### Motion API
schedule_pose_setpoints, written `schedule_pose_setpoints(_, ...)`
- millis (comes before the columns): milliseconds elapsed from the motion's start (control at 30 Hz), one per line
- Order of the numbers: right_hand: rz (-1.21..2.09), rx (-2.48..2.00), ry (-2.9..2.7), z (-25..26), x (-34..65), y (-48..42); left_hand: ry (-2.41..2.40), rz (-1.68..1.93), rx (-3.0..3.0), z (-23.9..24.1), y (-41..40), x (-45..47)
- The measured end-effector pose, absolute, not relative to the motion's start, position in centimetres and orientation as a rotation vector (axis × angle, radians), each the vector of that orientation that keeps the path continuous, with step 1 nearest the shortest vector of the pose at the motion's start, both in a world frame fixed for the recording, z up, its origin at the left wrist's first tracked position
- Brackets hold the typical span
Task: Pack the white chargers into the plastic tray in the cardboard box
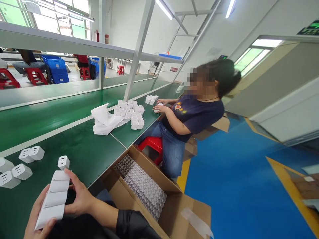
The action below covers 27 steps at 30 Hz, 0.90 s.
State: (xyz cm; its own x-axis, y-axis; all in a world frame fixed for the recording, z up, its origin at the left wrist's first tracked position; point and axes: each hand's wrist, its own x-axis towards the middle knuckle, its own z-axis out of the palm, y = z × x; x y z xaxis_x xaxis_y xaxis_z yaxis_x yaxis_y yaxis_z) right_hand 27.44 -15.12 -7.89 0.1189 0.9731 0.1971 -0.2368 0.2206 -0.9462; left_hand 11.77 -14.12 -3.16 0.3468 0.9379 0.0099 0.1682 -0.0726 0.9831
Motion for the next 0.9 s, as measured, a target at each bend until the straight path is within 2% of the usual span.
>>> schedule_pose_setpoints(233,1.284,-0.660,-0.678,-6.5,26.6,-15.4,0.924,0.884,1.496,-2.2,-14.2,12.3)
schedule_pose_setpoints(367,1.397,-0.662,-0.496,-4.9,26.2,-15.6,0.901,0.863,1.548,-2.4,-14.0,12.2)
schedule_pose_setpoints(467,1.415,-0.708,-0.554,-4.1,26.0,-15.7,0.990,0.922,1.719,-2.4,-13.8,11.9)
schedule_pose_setpoints(900,1.606,-0.792,-0.670,-4.9,23.7,-14.9,0.947,1.119,1.708,-2.5,-12.6,10.3)
